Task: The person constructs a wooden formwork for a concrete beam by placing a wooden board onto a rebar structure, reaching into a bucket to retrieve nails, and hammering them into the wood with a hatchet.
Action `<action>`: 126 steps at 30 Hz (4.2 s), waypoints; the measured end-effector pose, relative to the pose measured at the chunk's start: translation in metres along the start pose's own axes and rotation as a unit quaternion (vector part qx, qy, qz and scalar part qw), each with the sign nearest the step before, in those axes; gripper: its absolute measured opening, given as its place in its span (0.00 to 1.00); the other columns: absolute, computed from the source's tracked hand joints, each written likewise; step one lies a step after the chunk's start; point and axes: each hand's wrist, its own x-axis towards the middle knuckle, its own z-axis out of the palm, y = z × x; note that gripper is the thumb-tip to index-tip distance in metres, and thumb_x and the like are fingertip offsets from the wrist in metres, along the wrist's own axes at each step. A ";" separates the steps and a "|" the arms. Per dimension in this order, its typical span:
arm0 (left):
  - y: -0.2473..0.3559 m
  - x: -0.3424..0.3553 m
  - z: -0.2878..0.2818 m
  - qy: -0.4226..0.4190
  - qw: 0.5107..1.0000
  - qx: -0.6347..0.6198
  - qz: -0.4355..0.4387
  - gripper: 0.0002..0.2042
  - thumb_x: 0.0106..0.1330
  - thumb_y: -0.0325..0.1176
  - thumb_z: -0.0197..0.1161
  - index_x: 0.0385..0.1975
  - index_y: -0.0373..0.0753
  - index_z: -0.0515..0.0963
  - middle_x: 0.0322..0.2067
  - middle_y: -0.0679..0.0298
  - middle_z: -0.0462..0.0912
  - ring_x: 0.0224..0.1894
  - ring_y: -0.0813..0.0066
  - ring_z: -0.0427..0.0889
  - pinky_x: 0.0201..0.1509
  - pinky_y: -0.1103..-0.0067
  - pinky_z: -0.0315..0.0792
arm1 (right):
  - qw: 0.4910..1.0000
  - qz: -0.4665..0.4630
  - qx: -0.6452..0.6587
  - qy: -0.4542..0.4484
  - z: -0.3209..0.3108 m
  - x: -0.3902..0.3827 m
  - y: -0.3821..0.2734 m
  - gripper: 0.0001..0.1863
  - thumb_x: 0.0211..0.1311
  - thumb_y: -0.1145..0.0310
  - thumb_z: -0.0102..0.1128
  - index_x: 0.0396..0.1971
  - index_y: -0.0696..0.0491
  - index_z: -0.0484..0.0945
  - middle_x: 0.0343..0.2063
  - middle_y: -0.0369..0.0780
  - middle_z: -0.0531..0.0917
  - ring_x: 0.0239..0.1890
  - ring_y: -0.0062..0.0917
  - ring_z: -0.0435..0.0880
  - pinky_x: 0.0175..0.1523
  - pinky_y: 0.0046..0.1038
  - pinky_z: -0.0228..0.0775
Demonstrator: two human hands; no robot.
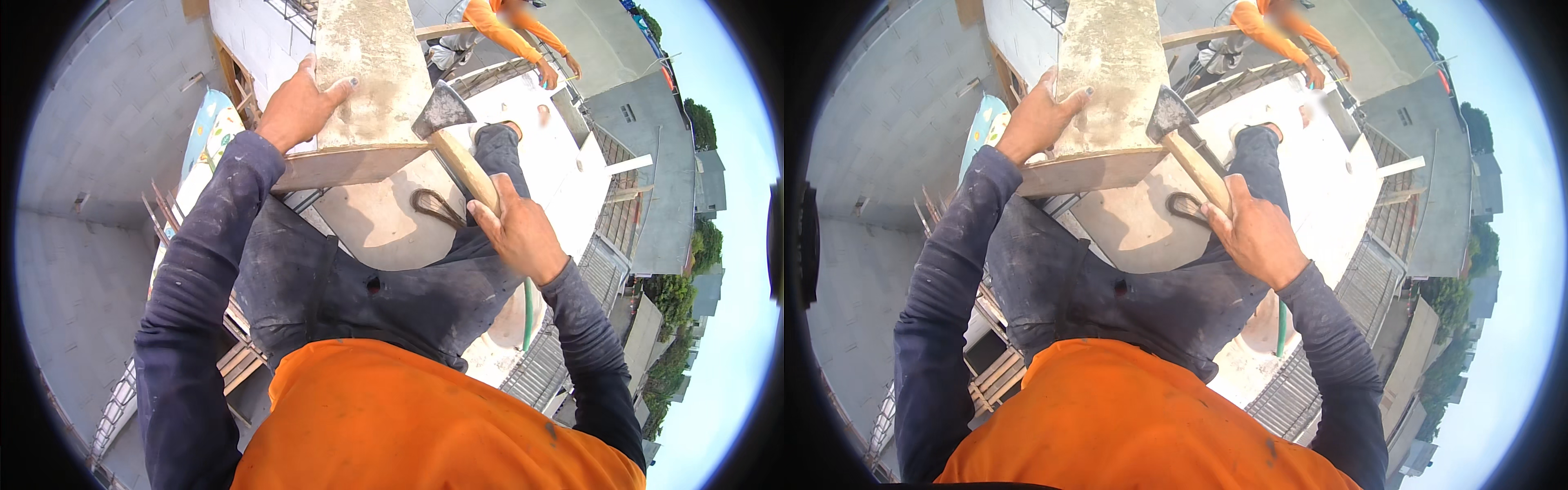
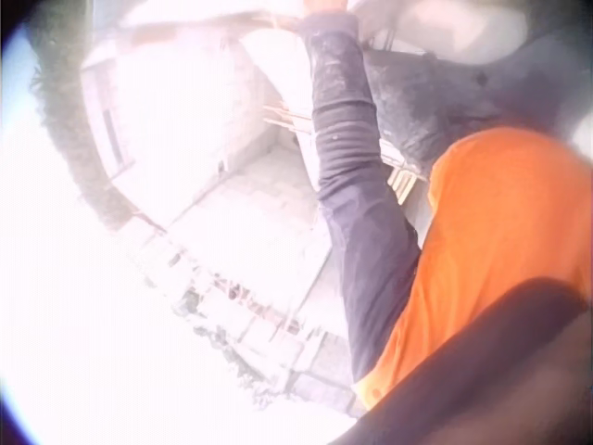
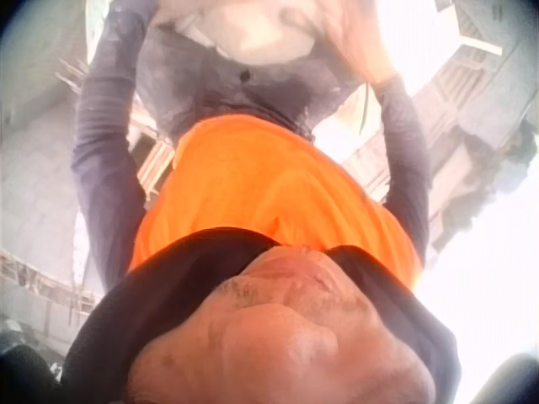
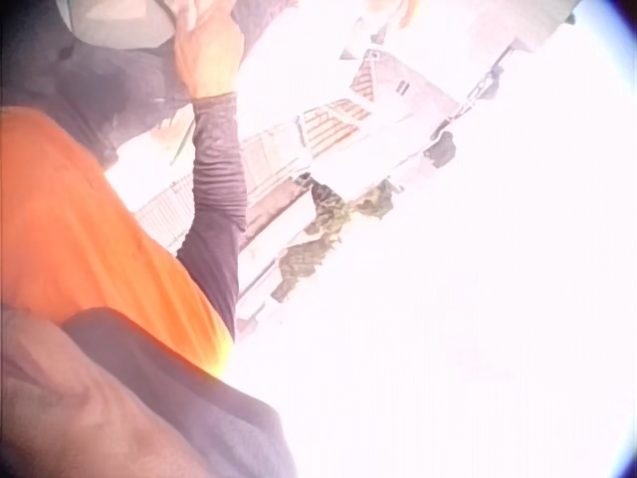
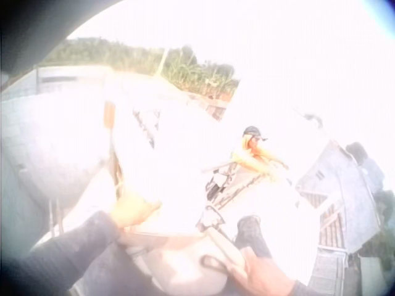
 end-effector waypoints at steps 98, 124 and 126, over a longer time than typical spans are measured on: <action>-0.040 0.063 0.009 0.063 0.880 -0.443 -0.158 0.27 0.73 0.36 0.70 0.62 0.21 0.74 0.54 0.49 0.86 0.50 0.63 0.90 0.54 0.70 0.85 | 0.916 -0.151 0.220 0.299 -0.047 0.051 -0.045 0.30 0.77 0.51 0.63 0.65 0.59 0.72 0.38 0.55 0.89 0.40 0.47 0.91 0.50 0.40 0.80; -0.032 0.052 0.016 0.045 0.888 -0.427 -0.162 0.29 0.73 0.37 0.71 0.63 0.20 0.73 0.55 0.49 0.85 0.52 0.63 0.89 0.55 0.71 0.85 | 0.995 -0.045 0.050 0.074 -0.008 0.065 0.001 0.34 0.80 0.45 0.54 0.63 0.64 0.71 0.32 0.60 0.88 0.41 0.58 0.90 0.49 0.51 0.79; -0.029 0.056 0.011 0.056 0.878 -0.452 -0.149 0.30 0.71 0.36 0.72 0.62 0.16 0.73 0.53 0.47 0.86 0.49 0.61 0.90 0.52 0.71 0.86 | 0.979 -0.071 0.084 0.169 -0.021 0.064 -0.008 0.35 0.79 0.44 0.57 0.62 0.64 0.72 0.33 0.57 0.89 0.38 0.55 0.91 0.47 0.46 0.80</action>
